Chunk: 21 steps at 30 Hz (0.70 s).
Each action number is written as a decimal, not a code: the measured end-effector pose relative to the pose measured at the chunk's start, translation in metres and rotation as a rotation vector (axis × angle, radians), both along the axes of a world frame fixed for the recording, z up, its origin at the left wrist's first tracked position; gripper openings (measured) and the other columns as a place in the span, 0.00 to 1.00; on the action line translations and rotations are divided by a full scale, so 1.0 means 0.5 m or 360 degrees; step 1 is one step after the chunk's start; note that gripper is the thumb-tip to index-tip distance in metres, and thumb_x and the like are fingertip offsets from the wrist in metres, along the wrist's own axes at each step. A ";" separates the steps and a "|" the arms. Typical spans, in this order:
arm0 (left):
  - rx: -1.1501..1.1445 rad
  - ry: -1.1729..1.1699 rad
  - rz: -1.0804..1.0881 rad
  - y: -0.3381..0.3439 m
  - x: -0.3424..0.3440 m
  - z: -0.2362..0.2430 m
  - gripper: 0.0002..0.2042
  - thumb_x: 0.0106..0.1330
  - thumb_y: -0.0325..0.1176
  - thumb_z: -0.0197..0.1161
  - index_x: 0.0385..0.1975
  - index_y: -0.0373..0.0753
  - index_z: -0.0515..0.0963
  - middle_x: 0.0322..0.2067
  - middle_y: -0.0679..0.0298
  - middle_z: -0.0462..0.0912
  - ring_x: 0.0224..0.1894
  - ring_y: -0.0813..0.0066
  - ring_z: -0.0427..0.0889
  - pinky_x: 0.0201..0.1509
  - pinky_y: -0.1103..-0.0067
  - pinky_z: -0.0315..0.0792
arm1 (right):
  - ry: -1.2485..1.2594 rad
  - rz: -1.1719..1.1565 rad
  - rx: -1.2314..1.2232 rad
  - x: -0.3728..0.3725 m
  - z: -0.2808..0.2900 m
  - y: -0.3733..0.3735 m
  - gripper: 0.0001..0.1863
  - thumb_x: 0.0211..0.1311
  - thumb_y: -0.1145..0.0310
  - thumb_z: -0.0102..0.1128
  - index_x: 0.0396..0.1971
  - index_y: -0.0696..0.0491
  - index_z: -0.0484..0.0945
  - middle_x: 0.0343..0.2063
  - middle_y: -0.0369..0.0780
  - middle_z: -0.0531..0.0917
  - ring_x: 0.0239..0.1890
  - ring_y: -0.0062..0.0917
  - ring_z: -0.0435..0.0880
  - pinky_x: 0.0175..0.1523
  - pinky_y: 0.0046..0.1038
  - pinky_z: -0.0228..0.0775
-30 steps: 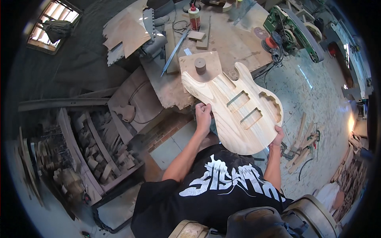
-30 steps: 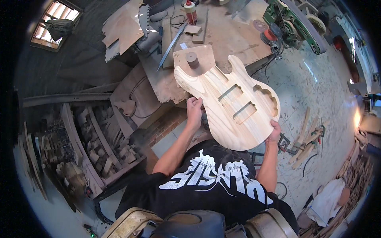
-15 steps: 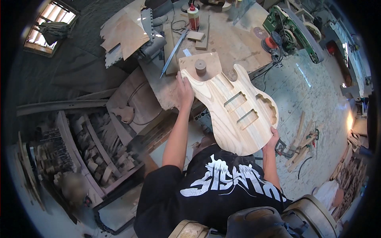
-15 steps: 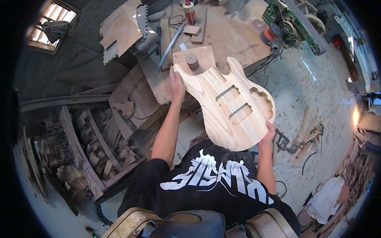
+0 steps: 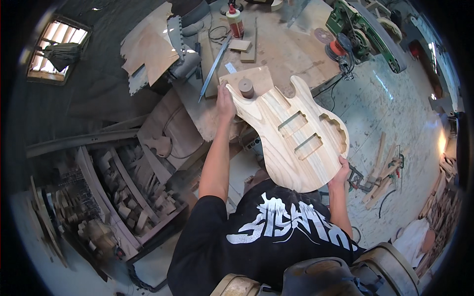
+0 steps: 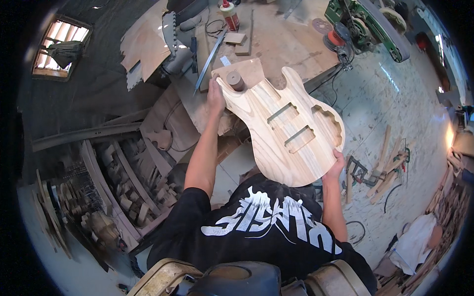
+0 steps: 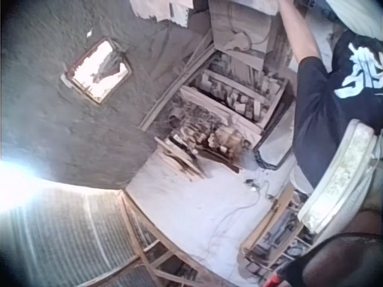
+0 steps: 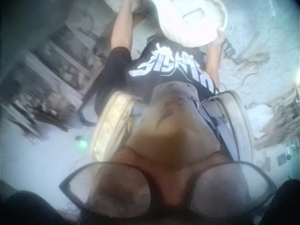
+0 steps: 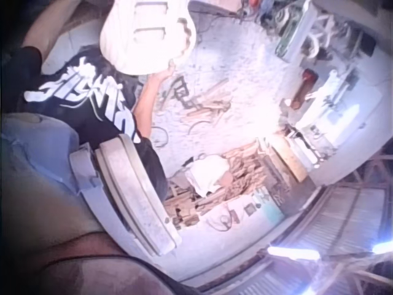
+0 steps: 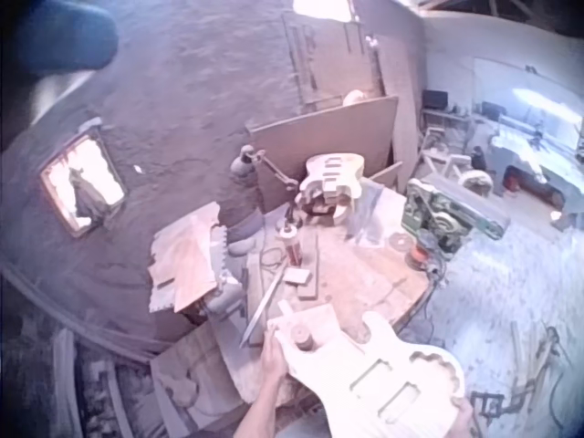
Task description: The person holds a guitar body by hand and moves its edges against a belt sander. The person then holds the guitar body up at several angles and uses a cylindrical sander on the internal and curved sections.
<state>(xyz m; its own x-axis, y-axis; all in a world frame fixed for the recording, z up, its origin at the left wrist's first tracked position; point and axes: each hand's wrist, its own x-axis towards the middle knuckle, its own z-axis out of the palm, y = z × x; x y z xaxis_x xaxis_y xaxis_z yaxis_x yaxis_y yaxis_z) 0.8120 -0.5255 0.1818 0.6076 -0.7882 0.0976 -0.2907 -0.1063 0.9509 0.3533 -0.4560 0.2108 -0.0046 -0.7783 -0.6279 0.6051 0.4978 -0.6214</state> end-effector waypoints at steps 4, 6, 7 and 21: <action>0.0030 -0.0186 -0.0102 -0.024 0.013 0.011 0.21 0.78 0.41 0.39 0.62 0.38 0.69 0.65 0.47 0.67 0.71 0.53 0.60 0.73 0.68 0.53 | -0.0041 -0.0031 0.0008 0.010 0.001 -0.001 0.35 0.58 0.57 0.48 0.61 0.66 0.64 0.55 0.54 0.77 0.55 0.42 0.80 0.62 0.37 0.71; 0.0066 -0.0317 -0.0111 -0.032 0.024 0.021 0.21 0.78 0.42 0.40 0.60 0.39 0.71 0.66 0.46 0.67 0.71 0.55 0.61 0.72 0.69 0.54 | -0.0020 -0.0034 0.0001 0.022 0.016 -0.001 0.36 0.58 0.57 0.48 0.62 0.66 0.63 0.56 0.54 0.76 0.56 0.42 0.79 0.62 0.37 0.70; 0.0152 -0.0360 -0.0170 -0.036 0.036 0.026 0.19 0.77 0.42 0.44 0.58 0.39 0.73 0.67 0.46 0.65 0.72 0.54 0.59 0.72 0.69 0.54 | -0.0004 -0.0026 -0.0015 0.027 0.023 -0.002 0.36 0.57 0.57 0.48 0.62 0.66 0.62 0.57 0.54 0.76 0.56 0.42 0.79 0.63 0.37 0.70; 0.0180 -0.0096 -0.0116 -0.052 0.072 0.033 0.24 0.57 0.33 0.62 0.57 0.37 0.75 0.61 0.47 0.74 0.62 0.54 0.74 0.65 0.70 0.66 | -0.0024 0.0022 0.0038 0.033 0.025 -0.015 0.37 0.56 0.56 0.49 0.63 0.65 0.62 0.56 0.54 0.76 0.56 0.42 0.79 0.63 0.37 0.69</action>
<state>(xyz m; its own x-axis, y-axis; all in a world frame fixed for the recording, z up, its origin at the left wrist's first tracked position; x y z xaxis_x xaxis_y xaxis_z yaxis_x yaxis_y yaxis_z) 0.8480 -0.5514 0.1985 0.5443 -0.8380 0.0402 -0.3576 -0.1884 0.9147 0.3696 -0.4635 0.2232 0.0155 -0.7630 -0.6462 0.6071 0.5206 -0.6003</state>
